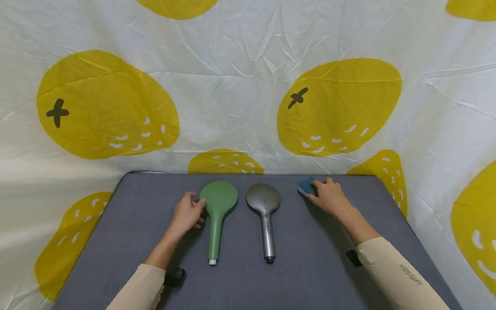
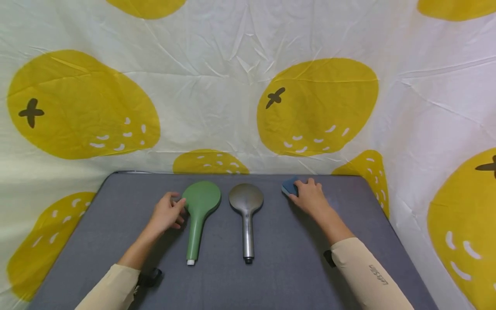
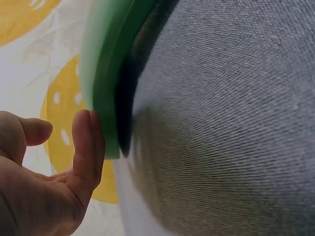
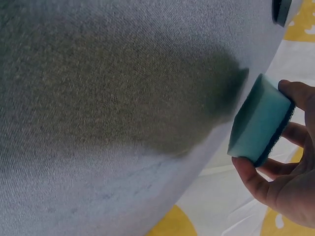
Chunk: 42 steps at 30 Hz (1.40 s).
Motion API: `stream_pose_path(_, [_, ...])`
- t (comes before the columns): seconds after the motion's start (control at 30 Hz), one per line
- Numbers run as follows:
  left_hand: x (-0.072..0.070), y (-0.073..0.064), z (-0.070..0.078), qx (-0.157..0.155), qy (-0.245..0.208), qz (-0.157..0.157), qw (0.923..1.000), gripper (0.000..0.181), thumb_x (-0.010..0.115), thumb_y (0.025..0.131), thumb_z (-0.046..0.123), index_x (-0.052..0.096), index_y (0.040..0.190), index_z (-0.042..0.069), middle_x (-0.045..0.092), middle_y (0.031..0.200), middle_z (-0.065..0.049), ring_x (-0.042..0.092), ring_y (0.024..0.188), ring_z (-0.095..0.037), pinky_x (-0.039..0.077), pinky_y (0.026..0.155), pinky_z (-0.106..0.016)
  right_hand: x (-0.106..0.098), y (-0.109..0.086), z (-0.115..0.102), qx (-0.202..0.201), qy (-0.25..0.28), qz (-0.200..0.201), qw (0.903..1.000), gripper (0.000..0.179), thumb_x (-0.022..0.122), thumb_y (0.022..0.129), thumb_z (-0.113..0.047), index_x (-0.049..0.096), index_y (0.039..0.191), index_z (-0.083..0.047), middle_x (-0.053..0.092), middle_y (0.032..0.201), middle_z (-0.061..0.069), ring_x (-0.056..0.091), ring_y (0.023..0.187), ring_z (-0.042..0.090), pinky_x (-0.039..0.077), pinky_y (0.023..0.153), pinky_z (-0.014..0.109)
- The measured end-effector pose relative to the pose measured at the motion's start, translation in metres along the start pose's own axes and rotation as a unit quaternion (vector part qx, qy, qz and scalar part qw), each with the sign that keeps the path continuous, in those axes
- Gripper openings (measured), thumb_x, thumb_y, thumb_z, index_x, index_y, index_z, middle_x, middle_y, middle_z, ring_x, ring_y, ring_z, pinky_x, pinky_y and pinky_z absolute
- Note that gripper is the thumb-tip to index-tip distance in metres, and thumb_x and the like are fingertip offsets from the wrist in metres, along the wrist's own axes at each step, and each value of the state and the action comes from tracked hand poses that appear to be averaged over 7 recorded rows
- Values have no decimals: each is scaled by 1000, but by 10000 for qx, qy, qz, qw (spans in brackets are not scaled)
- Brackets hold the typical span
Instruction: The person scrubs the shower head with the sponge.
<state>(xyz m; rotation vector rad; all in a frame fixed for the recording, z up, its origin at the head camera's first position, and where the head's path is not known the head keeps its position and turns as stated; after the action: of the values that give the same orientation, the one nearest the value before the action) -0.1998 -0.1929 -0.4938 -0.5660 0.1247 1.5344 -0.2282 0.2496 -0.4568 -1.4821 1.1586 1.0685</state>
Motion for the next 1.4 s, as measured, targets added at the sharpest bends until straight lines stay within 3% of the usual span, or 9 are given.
stream_pose_path(0.23, [0, -8, 17, 292, 182, -30, 9994, 53, 59, 106, 28, 42, 150, 2, 65, 99, -18, 67, 61, -23, 59, 50, -35, 4, 3, -3, 105, -189, 4, 9998, 58, 64, 102, -36, 54, 143, 5, 50, 130, 43, 51, 115, 59, 45, 96, 69])
stream_pose_path(0.43, [1, -12, 30, 738, 399, 90, 9964, 51, 61, 105, 26, 47, 146, 0, 68, 100, -17, 68, 65, -26, 57, 52, -32, 6, 4, -5, 140, -317, 66, 9994, 58, 64, 103, -36, 54, 140, 7, 52, 128, 43, 49, 119, 57, 41, 101, 70])
stream_pose_path(0.67, [1, -17, 39, 1228, 1105, 300, 9858, 49, 62, 104, 27, 52, 143, 0, 71, 102, -11, 62, 74, -14, 54, 74, -35, 15, 0, -8, 272, -259, -57, 9993, 65, 65, 100, -42, 54, 139, 10, 52, 125, 44, 54, 111, 59, 46, 97, 68])
stream_pose_path(0.83, [-1, -20, 42, 1316, 1122, 315, 9844, 46, 62, 104, 27, 54, 141, 1, 70, 104, -12, 64, 79, -20, 54, 74, -37, 20, -3, -9, 311, -79, -182, 9993, 71, 67, 98, -44, 52, 142, 10, 49, 128, 45, 54, 112, 60, 49, 94, 68])
stream_pose_path(1.17, [-1, -28, 47, 1465, 1211, 149, 9817, 45, 62, 104, 29, 57, 139, 1, 65, 131, -18, 68, 111, -34, 60, 88, -50, 35, -13, -7, 303, 639, -296, 9971, 82, 68, 99, -43, 37, 153, 10, 38, 137, 48, 50, 119, 61, 49, 93, 69])
stream_pose_path(1.4, [0, -30, 52, 1885, 1549, 308, 9693, 54, 61, 104, 31, 51, 146, 1, 54, 149, -22, 53, 137, -41, 47, 110, -59, 33, -26, -4, 283, 921, -29, 9953, 86, 73, 96, -40, 33, 152, 11, 40, 130, 48, 53, 111, 59, 50, 89, 68])
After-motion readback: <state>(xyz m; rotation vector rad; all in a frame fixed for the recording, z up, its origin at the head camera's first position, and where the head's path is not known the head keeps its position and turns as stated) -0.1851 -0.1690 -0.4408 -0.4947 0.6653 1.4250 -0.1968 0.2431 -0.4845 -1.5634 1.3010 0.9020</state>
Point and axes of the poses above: each hand's wrist, its own y-axis towards the middle knuckle, its own x-axis out of the palm, z = x × y, the point moved 3 cm from there along y, towards the middle knuckle
